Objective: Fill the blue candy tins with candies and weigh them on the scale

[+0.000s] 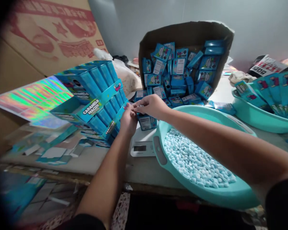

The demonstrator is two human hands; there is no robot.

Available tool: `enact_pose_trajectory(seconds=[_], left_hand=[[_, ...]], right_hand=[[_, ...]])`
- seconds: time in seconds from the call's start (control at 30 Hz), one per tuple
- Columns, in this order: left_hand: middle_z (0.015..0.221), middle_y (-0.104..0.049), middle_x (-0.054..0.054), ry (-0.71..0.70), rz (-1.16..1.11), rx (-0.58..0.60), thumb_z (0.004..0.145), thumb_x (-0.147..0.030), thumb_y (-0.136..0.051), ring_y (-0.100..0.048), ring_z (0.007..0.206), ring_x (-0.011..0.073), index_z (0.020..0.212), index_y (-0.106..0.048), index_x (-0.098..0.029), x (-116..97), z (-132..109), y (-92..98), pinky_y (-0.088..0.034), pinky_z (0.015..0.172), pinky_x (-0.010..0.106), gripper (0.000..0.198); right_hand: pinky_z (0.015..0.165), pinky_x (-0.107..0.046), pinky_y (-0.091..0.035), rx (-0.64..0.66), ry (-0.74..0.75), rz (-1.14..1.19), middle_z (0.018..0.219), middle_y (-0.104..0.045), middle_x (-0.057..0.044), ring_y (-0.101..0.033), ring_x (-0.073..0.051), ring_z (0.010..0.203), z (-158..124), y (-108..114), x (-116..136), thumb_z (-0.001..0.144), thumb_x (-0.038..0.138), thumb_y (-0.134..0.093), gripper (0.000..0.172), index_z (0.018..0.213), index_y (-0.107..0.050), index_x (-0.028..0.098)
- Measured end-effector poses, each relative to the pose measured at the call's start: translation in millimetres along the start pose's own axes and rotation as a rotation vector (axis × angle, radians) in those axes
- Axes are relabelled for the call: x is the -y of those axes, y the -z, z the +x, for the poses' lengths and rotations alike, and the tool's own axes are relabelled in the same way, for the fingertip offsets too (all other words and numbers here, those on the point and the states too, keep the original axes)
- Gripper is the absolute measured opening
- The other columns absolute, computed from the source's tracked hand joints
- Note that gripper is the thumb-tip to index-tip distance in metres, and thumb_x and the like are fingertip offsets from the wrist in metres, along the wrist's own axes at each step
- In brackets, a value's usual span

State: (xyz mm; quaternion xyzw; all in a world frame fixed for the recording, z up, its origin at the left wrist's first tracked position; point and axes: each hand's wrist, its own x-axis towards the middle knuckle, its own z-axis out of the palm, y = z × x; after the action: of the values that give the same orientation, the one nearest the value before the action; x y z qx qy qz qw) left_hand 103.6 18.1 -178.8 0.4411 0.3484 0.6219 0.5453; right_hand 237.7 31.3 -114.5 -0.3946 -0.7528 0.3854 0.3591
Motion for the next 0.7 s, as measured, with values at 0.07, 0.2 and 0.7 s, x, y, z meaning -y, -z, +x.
enact_pose_trajectory(seconds=[0.07,0.2,0.7], left_hand=[[0.096,-0.077,0.01,-0.053,0.138,-0.02,0.094,-0.071,-0.041,-0.067,0.114,0.0297,0.105,-0.074,-0.017,1,-1,2.8,-0.054,0.097,0.042,0.064],[0.096,-0.078,0.009,-0.117,0.289,-0.072,0.095,-0.059,-0.053,-0.066,0.113,0.0297,0.087,-0.075,-0.019,3,-4,6.8,-0.052,0.099,0.04,0.046],[0.102,-0.078,0.01,-0.17,0.241,-0.048,0.095,-0.059,-0.045,-0.07,0.109,0.0258,0.093,-0.076,-0.015,11,2,7.6,-0.053,0.097,0.037,0.054]], right_hand=[[0.061,-0.029,-0.045,-0.033,0.033,-0.075,0.072,-0.068,-0.003,-0.057,-0.013,0.065,-3,-5,-7,0.076,0.044,-0.079,0.03,0.089,-0.08,0.017],[0.057,-0.028,-0.039,-0.107,0.08,-0.19,0.066,-0.064,-0.002,-0.052,-0.013,0.061,-10,-5,-11,0.076,0.048,-0.078,0.035,0.091,-0.082,0.016],[0.08,-0.031,-0.055,-0.061,0.132,-0.219,0.099,-0.078,-0.005,-0.07,-0.02,0.09,-16,-9,-8,0.077,0.025,-0.072,0.021,0.095,-0.079,0.017]])
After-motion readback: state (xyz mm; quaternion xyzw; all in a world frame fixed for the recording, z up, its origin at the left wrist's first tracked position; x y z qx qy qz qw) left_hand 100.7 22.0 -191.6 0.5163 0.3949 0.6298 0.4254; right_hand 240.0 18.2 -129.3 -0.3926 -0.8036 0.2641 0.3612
